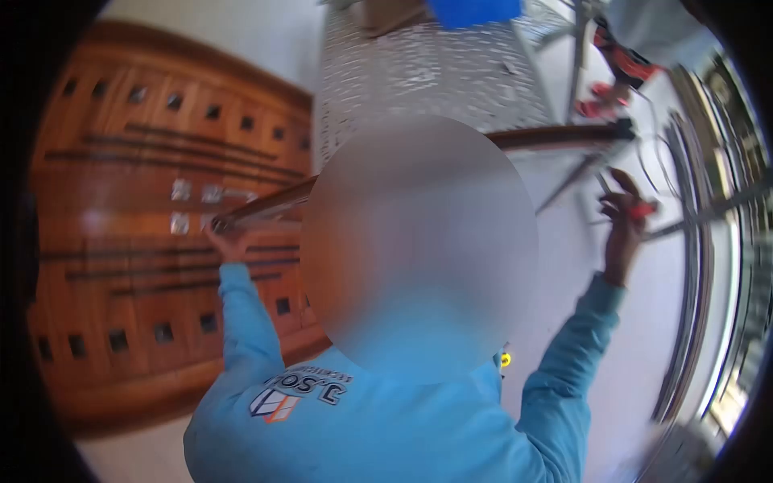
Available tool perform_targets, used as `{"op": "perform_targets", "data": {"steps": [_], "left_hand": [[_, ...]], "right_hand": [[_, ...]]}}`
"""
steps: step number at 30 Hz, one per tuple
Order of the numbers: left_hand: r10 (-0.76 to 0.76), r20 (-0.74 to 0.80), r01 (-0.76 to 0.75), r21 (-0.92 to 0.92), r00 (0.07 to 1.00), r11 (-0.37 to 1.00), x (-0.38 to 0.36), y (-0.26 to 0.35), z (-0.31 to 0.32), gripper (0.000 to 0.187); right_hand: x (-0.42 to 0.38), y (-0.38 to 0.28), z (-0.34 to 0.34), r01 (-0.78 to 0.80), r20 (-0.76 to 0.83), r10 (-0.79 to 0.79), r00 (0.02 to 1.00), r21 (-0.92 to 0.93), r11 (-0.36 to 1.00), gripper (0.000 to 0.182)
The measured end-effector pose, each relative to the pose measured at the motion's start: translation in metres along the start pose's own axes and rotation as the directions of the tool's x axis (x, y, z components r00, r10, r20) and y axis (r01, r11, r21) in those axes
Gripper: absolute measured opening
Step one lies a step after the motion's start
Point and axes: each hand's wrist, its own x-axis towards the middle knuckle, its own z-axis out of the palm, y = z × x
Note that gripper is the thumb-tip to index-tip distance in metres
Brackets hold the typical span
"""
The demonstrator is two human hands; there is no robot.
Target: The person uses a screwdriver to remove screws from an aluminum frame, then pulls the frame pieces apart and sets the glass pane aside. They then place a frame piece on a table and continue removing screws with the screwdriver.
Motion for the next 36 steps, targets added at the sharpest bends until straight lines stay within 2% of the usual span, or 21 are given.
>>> {"op": "perform_targets", "data": {"steps": [1, 2, 3, 5, 7, 9, 10, 11, 12, 13, 14, 15, 16, 18, 21, 24, 27, 30, 36], "left_hand": [[0.017, 0.027, -0.017, 0.004, 0.999, 1.000, -0.008, 0.007, 0.010, 0.033], [0.021, 0.064, -0.022, 0.008, 0.998, 1.000, -0.018, 0.008, 0.024, 0.033], [0.023, 0.155, -0.040, 0.110, 0.988, 0.993, -0.015, 0.015, 0.020, 0.033], [-0.039, 0.286, -0.067, 0.352, 0.957, 0.934, 0.000, 0.034, 0.013, 0.033], [-0.166, 0.337, -0.081, 0.611, 0.927, 0.788, 0.015, 0.058, 0.021, 0.034], [-0.368, 0.511, -0.321, 0.824, 0.777, 0.466, 0.017, 0.086, 0.059, 0.034], [-0.490, 0.542, -0.463, 0.839, 0.682, 0.285, 0.013, 0.096, 0.086, 0.034], [-0.597, 0.524, -0.504, 0.835, 0.608, 0.220, 0.006, 0.100, 0.111, 0.032], [-0.696, 0.488, -0.549, 0.820, 0.527, 0.160, -0.004, 0.098, 0.139, 0.032], [-0.783, 0.435, -0.598, 0.795, 0.443, 0.103, -0.009, 0.088, 0.161, 0.032], [-0.844, 0.469, -0.798, 0.597, 0.262, 0.084, -0.004, 0.071, 0.173, 0.033], [-0.892, 0.445, -0.933, 0.348, 0.078, 0.093, 0.000, 0.055, 0.182, 0.034], [-0.920, 0.391, -0.929, 0.352, 0.036, 0.113, 0.002, 0.042, 0.189, 0.036], [-0.961, 0.272, -0.921, 0.360, -0.048, 0.148, 0.005, 0.024, 0.202, 0.042], [-0.958, 0.235, -0.832, 0.555, 0.164, -0.006, -0.014, 0.034, 0.214, 0.051], [-0.935, 0.132, -0.657, 0.743, 0.330, -0.127, 0.006, 0.030, 0.194, 0.061], [-0.954, 0.182, -0.706, 0.707, 0.240, -0.043, 0.015, 0.027, 0.183, 0.064], [-0.950, 0.246, -0.771, 0.637, 0.193, 0.009, 0.005, 0.042, 0.183, 0.068], [-0.942, 0.194, -0.730, 0.679, 0.275, -0.073, 0.017, 0.047, 0.170, 0.070]], "right_hand": [[0.006, -0.013, 0.001, 0.023, 0.076, -0.032, 0.997, 0.115, 0.993, 0.039], [0.005, -0.030, 0.005, 0.010, 0.022, -0.007, 1.000, -0.117, 0.993, 0.043], [0.008, -0.039, 0.009, 0.071, 0.125, -0.072, 0.990, 0.010, 0.997, 0.048], [0.015, -0.036, 0.003, 0.062, 0.201, -0.064, 0.978, 0.017, 0.998, 0.053], [0.021, -0.032, 0.000, 0.035, 0.222, -0.038, 0.974, 0.017, 0.999, 0.054], [0.025, -0.026, 0.001, -0.015, 0.169, 0.016, 0.985, -0.007, 1.000, 0.047], [0.028, -0.023, 0.003, -0.042, 0.121, 0.045, 0.992, -0.029, 0.999, 0.042], [0.030, -0.021, 0.008, -0.069, 0.069, 0.073, 0.995, -0.050, 0.996, 0.037], [0.028, -0.027, 0.022, -0.026, -0.013, 0.026, 1.000, -0.025, 0.999, 0.030], [0.032, -0.024, 0.022, -0.032, -0.008, 0.032, 0.999, -0.021, 0.999, 0.030], [0.035, -0.021, 0.019, -0.034, -0.006, 0.034, 0.999, -0.019, 0.999, 0.031], [0.037, -0.018, 0.019, -0.036, -0.003, 0.036, 0.999, -0.017, 0.999, 0.032], [0.036, -0.017, 0.022, -0.015, -0.072, 0.013, 0.997, -0.029, 0.999, 0.033], [0.038, -0.014, 0.020, -0.026, -0.072, 0.025, 0.997, -0.012, 1.000, 0.035], [0.037, -0.017, 0.023, -0.036, -0.117, 0.030, 0.993, -0.051, 0.998, 0.036], [0.035, -0.017, 0.021, -0.031, -0.143, 0.015, 0.990, -0.113, 0.993, 0.036], [0.035, -0.016, 0.017, -0.038, -0.161, 0.014, 0.987, -0.147, 0.988, 0.038], [0.033, -0.021, 0.014, -0.054, -0.137, 0.028, 0.990, -0.195, 0.979, 0.037], [0.040, -0.009, 0.006, -0.057, -0.169, 0.028, 0.985, -0.172, 0.984, 0.036]]}}
